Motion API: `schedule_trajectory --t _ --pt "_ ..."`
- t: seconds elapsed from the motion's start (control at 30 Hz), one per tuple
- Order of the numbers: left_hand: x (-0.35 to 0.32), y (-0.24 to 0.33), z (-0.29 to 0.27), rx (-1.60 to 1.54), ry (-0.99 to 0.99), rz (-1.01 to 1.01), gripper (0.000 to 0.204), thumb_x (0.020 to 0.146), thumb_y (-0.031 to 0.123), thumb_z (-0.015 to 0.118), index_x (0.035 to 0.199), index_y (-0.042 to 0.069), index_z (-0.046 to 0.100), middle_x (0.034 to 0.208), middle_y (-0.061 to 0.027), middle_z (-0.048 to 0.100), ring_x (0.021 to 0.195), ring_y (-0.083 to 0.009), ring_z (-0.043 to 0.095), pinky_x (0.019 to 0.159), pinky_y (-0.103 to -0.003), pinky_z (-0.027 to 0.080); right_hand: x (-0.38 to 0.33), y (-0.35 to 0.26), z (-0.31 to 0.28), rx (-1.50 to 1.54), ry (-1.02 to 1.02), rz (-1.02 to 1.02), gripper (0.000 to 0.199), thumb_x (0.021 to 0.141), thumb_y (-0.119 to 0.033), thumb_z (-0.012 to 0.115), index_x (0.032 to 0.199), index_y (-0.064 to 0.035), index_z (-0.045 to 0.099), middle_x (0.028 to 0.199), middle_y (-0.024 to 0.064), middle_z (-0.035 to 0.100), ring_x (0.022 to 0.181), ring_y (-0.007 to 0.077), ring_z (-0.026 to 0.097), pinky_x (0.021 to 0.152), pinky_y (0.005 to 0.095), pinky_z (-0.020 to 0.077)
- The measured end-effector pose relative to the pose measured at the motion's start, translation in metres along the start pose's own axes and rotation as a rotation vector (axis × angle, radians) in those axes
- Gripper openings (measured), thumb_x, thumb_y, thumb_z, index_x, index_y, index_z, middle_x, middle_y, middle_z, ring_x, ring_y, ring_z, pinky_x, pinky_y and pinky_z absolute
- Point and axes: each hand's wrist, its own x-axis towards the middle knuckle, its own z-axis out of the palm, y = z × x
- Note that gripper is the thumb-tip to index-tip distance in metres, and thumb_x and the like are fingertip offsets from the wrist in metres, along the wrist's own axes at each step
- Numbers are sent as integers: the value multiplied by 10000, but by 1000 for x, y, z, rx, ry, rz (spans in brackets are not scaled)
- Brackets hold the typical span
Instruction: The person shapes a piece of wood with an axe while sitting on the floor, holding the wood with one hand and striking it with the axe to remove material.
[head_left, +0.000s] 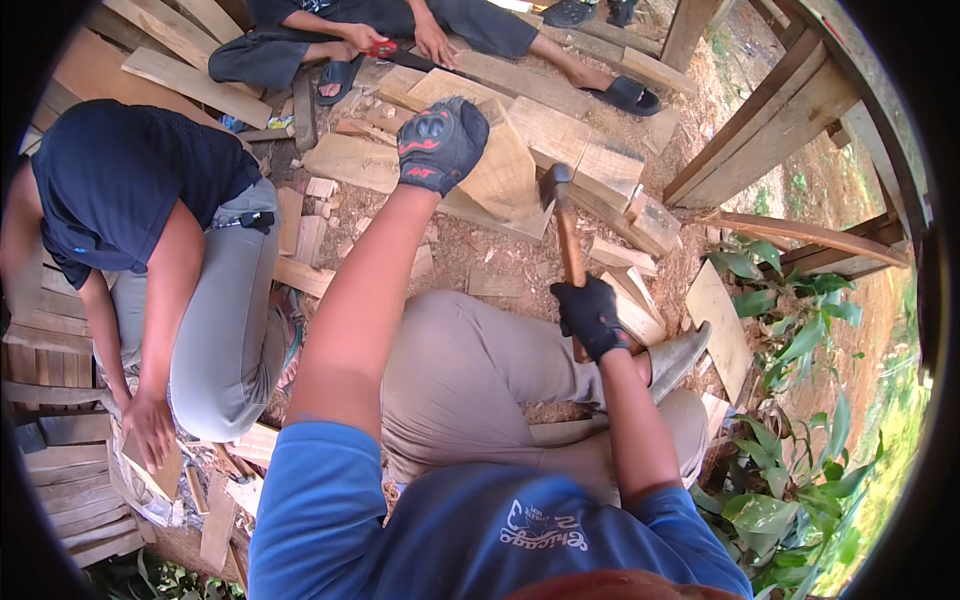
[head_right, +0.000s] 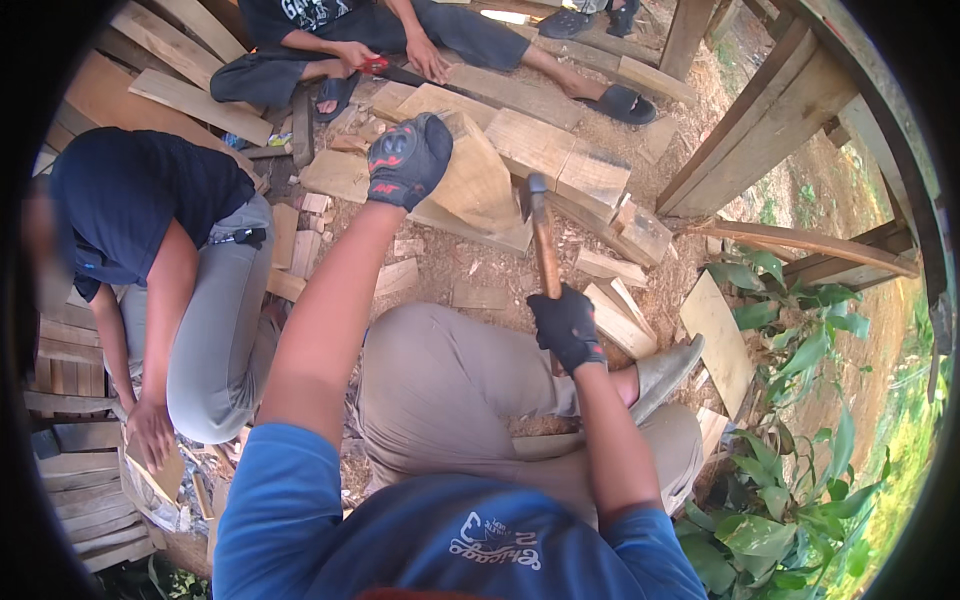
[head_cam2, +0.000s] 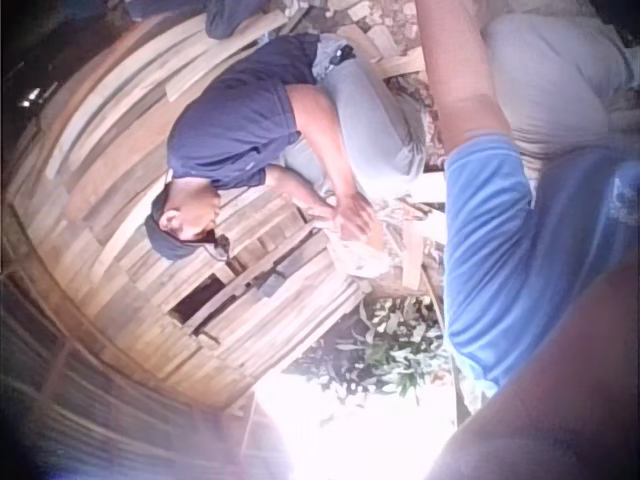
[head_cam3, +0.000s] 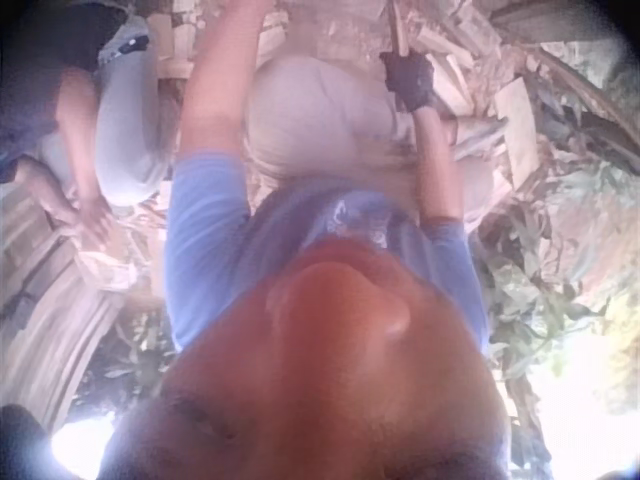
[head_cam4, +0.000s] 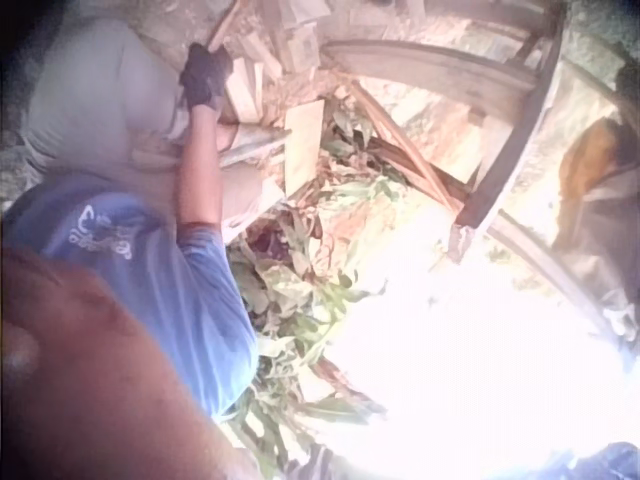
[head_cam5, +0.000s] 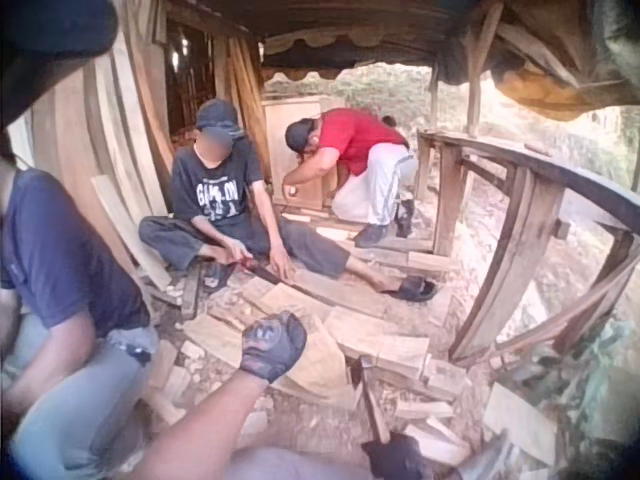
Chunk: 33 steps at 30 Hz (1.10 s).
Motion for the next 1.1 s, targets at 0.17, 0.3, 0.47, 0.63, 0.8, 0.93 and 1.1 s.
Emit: schedule_trajectory --t 0.17,0.3,0.47,0.63,0.8,0.93,1.1 --pt "8 -20 14 0 -5 -41 535 1089 410 395 955 50 767 972 -252 763 929 -474 733 848 -585 574 -79 -85 -59 237 249 -216 218 945 -210 839 917 -35 712 642 7 635 524 92 590 491 295 452" --pt "3 -30 9 11 -29 -69 535 1090 399 386 969 41 765 996 -251 764 961 -472 732 886 -584 568 -110 -147 -88 432 392 -643 184 1004 -193 771 909 -65 680 657 33 622 534 130 596 509 298 469" --pt "11 -8 8 -34 -71 -74 525 1072 398 394 981 42 769 1021 -259 764 987 -459 737 894 -575 571 -31 -64 -47 209 430 -708 194 1017 -212 742 940 -35 728 707 48 692 586 138 666 544 341 522" --pt "13 13 0 2 -59 19 440 1033 376 481 989 53 776 953 -245 771 882 -449 750 824 -568 590 26 24 22 -88 35 39 300 921 -276 794 902 16 727 679 88 700 543 200 679 525 387 552" --pt "22 37 10 34 -56 87 402 1010 340 529 927 42 786 901 -228 775 826 -417 757 761 -530 598 -72 -70 -51 97 178 -115 241 911 -238 832 912 -20 729 660 31 653 523 128 627 489 318 496" --pt "20 31 3 54 -59 40 444 1022 359 498 930 32 785 915 -235 773 855 -420 758 787 -537 594 -133 -140 -104 176 459 -409 196 937 -180 834 870 -50 704 635 0 613 522 86 568 492 282 428" --pt "6 14 4 58 -1 -18 445 1042 366 470 954 56 777 936 -234 774 891 -437 757 824 -554 595 -133 -151 -99 448 435 -659 172 989 -189 773 902 -71 683 673 17 628 548 103 572 521 299 461"
